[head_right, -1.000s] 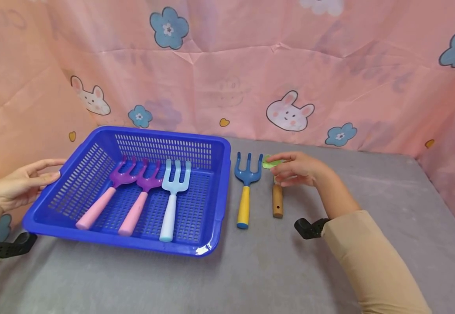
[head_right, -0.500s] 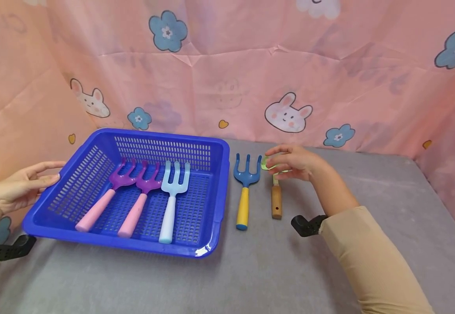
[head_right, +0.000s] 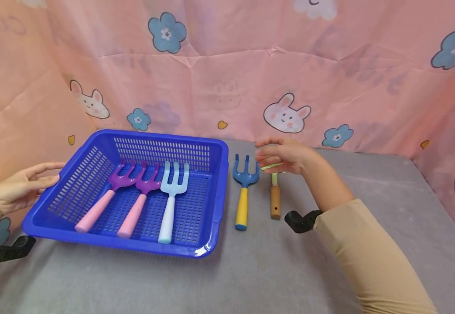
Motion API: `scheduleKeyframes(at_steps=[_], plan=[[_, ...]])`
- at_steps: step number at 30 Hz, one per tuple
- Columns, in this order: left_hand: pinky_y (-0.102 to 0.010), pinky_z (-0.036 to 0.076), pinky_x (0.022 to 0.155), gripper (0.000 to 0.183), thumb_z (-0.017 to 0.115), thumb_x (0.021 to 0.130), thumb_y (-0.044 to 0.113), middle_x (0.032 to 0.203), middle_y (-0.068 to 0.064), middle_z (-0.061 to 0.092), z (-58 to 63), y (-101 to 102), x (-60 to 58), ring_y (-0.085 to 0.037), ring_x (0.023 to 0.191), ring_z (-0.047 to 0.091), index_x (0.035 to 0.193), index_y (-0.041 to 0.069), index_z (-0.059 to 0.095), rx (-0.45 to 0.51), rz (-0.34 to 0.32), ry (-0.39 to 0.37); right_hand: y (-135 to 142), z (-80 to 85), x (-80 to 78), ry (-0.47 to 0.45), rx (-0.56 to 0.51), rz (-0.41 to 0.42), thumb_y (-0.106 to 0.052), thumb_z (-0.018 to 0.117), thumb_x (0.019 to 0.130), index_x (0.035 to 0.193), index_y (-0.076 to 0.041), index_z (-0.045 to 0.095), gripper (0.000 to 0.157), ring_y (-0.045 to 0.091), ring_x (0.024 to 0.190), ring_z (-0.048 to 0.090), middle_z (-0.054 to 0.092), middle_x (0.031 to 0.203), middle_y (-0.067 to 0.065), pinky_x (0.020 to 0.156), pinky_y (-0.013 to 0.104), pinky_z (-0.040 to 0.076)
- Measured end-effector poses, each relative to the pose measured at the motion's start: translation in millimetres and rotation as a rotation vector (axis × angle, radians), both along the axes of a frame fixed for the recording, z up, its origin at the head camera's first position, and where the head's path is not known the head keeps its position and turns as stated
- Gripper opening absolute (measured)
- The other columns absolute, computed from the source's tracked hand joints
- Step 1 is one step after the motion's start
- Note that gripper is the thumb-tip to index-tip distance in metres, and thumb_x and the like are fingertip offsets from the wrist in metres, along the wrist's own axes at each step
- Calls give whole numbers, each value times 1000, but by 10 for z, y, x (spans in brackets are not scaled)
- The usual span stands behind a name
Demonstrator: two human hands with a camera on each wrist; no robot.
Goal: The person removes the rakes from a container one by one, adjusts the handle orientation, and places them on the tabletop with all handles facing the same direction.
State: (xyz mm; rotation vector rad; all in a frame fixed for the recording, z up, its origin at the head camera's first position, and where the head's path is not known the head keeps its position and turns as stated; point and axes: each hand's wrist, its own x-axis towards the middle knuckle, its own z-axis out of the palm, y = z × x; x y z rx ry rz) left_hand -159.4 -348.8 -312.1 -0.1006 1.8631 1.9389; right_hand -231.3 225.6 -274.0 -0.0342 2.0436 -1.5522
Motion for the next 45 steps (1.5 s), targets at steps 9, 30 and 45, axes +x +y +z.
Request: scheduleKeyframes(at_steps=[9,30,45], plan=[[-38,57,65,28,49,97,7,93,-4,69,-4,10,-1,-21,80,68,111,31,54,-30,-9,5,-177,86,66,14,24,31,-17,60,91,123,-10,47,35,23,97,61,62,106,6,87,41,51],[-38,57,65,27,49,97,7,92,-5,69,-14,-6,-1,-22,79,68,109,30,56,-23,6,3,-657,194,165,14,47,128,-14,61,90,129,-2,44,45,26,97,62,59,115,20,81,36,53],[-38,57,65,27,48,97,8,92,-5,69,-12,-5,-11,-22,79,68,111,31,56,-50,-8,15,-937,188,212,-6,-11,203,-6,57,92,126,1,45,37,31,91,63,62,104,20,82,39,54]])
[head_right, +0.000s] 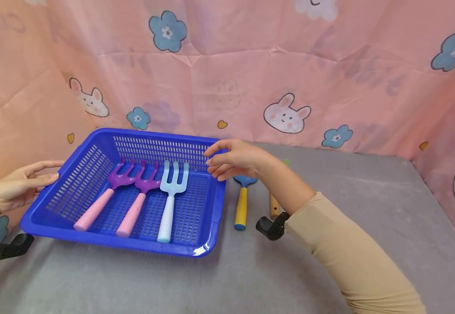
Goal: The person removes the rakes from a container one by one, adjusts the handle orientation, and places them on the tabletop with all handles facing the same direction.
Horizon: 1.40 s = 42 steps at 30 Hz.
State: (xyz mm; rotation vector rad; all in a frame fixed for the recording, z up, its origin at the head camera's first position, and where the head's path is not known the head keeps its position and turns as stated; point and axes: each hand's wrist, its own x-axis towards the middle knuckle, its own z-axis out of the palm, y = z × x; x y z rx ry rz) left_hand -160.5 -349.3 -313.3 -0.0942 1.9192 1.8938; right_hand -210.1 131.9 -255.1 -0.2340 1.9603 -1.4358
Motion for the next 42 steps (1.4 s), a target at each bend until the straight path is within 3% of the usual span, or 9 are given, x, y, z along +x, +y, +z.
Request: scheduleKeyframes(at_steps=[8,13,18,25,33,42], plan=[[-37,57,64,27,49,97,8,92,-5,69,17,8,5,-22,78,68,108,31,57,1,15,-18,-125,-40,-3,26,-11,63,-7,57,91,128,6,41,42,25,87,64,62,104,21,87,42,51],[-37,57,65,26,49,97,10,91,-4,69,14,17,6,-21,78,68,109,32,56,-30,16,-16,-201,-58,4,21,-18,80,-6,58,91,126,2,44,38,26,90,64,62,106,21,88,42,50],[-37,57,65,26,48,97,9,92,-5,69,16,1,10,-22,79,68,109,31,57,1,4,-11,-288,-98,13,19,-34,111,-5,56,91,125,-1,47,35,25,90,63,61,106,19,90,46,49],[-37,57,64,27,48,97,9,91,-4,69,12,7,13,-21,79,68,108,32,56,-12,8,-3,-436,-202,49,-8,-39,95,-4,58,89,125,-2,50,36,25,85,64,62,103,20,90,47,48],[-37,57,65,26,50,97,10,92,-3,69,26,5,-3,-21,79,68,110,32,54,-30,13,2,-591,-273,103,-43,-5,103,-3,60,88,126,-2,49,39,40,99,58,61,105,24,89,45,50],[-39,57,66,25,50,97,11,93,-4,69,-13,-20,-1,-22,80,68,112,31,52,-29,-8,-6,-712,-392,162,-102,42,84,-3,58,89,131,-2,45,44,38,102,59,59,115,27,81,36,54]])
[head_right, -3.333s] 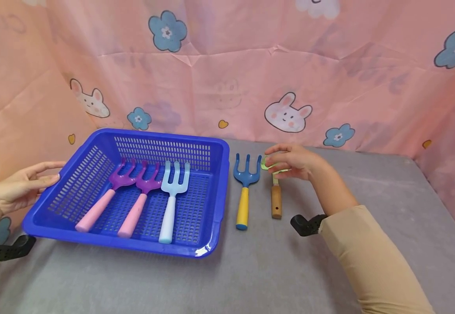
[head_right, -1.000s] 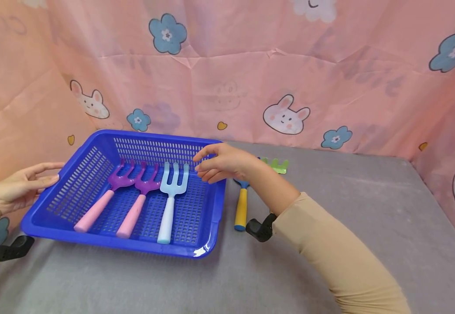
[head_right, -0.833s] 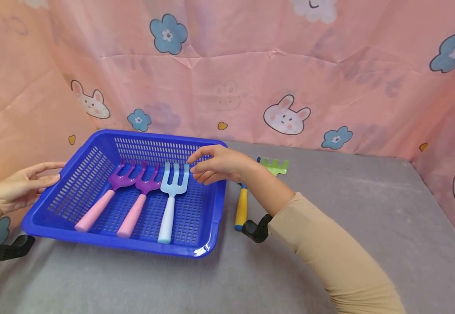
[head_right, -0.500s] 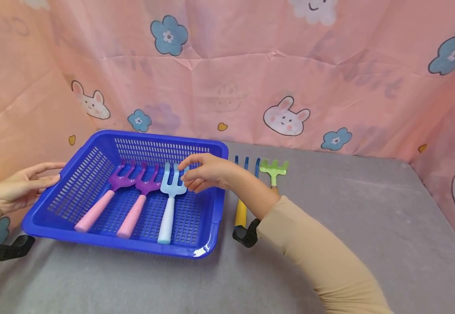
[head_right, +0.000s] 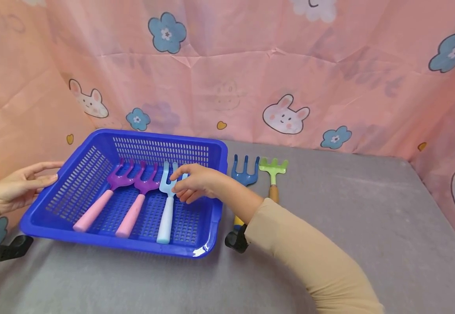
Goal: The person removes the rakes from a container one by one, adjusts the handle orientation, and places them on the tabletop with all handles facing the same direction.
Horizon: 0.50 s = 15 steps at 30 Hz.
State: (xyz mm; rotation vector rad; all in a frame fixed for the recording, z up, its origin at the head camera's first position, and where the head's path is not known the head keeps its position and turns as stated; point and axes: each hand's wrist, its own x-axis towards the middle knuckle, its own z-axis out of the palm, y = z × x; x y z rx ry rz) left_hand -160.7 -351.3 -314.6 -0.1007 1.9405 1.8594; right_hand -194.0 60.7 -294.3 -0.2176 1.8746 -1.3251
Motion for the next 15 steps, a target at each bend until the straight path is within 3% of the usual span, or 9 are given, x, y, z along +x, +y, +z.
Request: scheduleKeyframes(at_steps=[6,15], plan=[[-39,57,66,25,50,97,11,92,-3,69,6,14,12,-21,80,68,112,30,49,-19,8,-4,-107,-81,48,-53,38,-23,-2,59,88,129,-3,45,44,35,100,61,59,115,25,76,34,55],[-40,57,66,26,50,97,10,92,-3,69,17,29,-1,-22,80,68,112,32,51,-19,6,-2,-215,-168,109,-105,107,-82,-2,58,87,122,-3,48,36,22,72,60,63,101,19,59,29,53]])
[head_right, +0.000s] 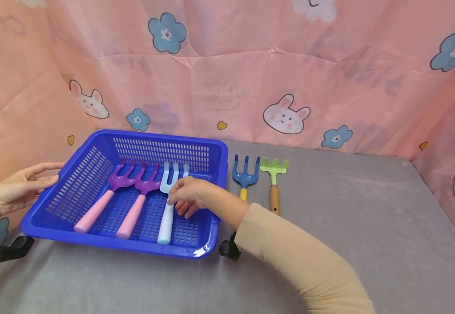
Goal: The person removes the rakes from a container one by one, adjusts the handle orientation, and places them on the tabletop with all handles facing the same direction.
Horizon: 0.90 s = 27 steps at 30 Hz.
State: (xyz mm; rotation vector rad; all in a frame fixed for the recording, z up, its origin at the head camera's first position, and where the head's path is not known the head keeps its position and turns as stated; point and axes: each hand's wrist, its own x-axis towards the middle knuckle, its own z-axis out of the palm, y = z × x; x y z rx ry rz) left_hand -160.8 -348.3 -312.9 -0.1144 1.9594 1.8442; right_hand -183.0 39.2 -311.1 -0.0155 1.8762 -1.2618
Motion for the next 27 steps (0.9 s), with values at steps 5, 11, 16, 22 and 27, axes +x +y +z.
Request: scheduleKeyframes(at_steps=[5,11,16,22,27], plan=[[-39,57,66,26,50,97,10,92,-2,69,-11,-6,-5,-21,80,68,111,32,51,6,6,-3,-74,-50,17,-30,61,-85,-4,60,87,112,-1,51,27,22,68,58,61,99,22,60,33,55],[-38,57,66,25,51,97,11,91,-1,69,-13,0,5,-21,80,68,111,32,50,-30,3,2,-121,-117,36,-77,99,-154,-6,60,87,113,4,46,31,23,69,61,64,94,21,74,40,56],[-38,57,66,25,52,96,13,90,0,70,1,8,1,-20,79,68,112,33,49,-68,8,13,-125,-115,34,-88,124,-144,-5,60,88,103,2,49,20,21,64,60,64,86,18,71,36,57],[-37,57,65,27,50,97,10,91,-3,70,3,-3,-5,-21,79,68,111,33,54,-2,-1,25,-155,-122,30,-108,143,-123,-6,61,88,99,3,54,15,21,62,60,62,78,17,71,36,57],[-36,57,65,28,50,97,9,91,-1,70,8,-2,6,-19,79,68,110,33,54,-22,-9,39,-203,-142,38,-117,155,-98,-6,60,90,97,4,52,14,22,60,60,61,76,18,73,37,56]])
